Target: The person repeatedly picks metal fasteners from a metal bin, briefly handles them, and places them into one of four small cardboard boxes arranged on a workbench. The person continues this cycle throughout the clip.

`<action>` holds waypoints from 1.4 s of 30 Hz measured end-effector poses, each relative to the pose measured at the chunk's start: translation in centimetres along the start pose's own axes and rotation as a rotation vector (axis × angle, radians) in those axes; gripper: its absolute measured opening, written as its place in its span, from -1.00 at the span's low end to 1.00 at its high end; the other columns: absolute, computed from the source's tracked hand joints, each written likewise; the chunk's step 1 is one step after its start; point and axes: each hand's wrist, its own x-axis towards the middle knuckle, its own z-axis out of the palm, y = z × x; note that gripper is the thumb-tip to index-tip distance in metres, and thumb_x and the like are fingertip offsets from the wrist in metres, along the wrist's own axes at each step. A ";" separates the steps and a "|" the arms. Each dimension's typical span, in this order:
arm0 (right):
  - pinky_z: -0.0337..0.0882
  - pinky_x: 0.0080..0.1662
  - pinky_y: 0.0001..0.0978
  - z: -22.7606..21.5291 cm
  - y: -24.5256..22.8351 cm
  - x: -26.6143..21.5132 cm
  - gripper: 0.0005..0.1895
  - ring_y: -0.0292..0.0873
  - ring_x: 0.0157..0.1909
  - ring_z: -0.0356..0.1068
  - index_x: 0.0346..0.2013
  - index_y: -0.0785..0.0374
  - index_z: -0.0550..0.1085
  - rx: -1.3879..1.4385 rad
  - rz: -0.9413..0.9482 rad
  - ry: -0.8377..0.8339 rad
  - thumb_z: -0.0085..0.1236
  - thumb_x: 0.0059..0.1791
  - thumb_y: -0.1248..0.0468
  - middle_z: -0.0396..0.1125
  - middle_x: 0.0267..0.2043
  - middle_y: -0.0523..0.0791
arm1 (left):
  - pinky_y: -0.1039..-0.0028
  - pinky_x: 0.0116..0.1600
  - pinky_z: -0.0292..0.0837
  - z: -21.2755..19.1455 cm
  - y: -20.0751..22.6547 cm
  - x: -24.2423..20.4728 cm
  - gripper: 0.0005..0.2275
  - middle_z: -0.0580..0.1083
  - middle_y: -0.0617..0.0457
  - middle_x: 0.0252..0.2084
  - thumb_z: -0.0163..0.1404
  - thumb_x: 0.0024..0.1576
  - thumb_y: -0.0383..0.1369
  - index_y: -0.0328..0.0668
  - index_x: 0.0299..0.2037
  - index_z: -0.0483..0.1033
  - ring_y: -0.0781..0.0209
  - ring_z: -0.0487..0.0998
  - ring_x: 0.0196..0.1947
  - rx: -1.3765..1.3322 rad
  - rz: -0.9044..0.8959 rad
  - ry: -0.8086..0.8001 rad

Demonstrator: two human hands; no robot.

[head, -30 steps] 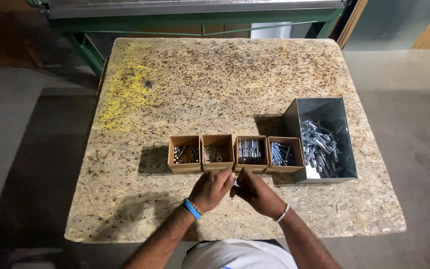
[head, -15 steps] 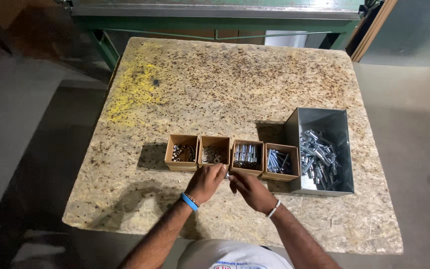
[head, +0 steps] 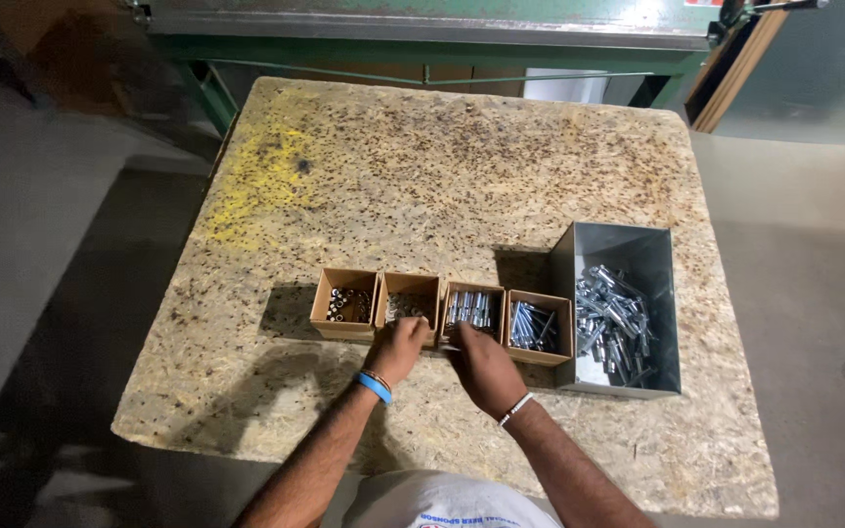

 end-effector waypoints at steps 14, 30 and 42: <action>0.65 0.14 0.25 4.9 3.2 8.3 -0.49 0.32 0.16 0.66 0.43 0.25 0.48 0.057 0.309 -0.030 0.30 0.19 0.20 0.68 0.14 0.07 | -0.13 0.08 0.74 -8.9 -4.3 0.5 -0.66 0.61 -0.27 0.06 0.23 0.30 -0.38 -0.18 0.20 0.40 -0.35 0.74 0.08 0.418 -0.063 0.363; 0.42 -0.02 0.32 1.8 -3.5 -1.7 -0.41 0.48 0.01 0.63 0.61 0.03 0.33 0.285 0.555 -0.039 0.14 0.26 0.12 0.59 -0.23 0.35 | 0.61 -0.59 0.41 7.0 -1.7 -3.9 -0.78 0.73 -0.09 -0.21 0.29 0.36 -0.15 -0.10 -0.16 0.80 0.18 0.75 -0.44 -0.714 -0.347 -0.035; 0.69 -0.24 -0.32 0.4 7.5 -7.8 -0.60 -0.11 -0.25 0.54 0.32 0.32 0.58 0.588 0.730 0.320 0.22 0.17 0.41 0.49 -0.14 -0.02 | 0.13 -0.16 0.82 8.2 1.5 9.3 -0.82 0.69 -0.41 -0.14 0.08 0.45 -0.50 -0.54 0.01 0.71 -0.26 0.82 -0.16 0.264 0.028 0.076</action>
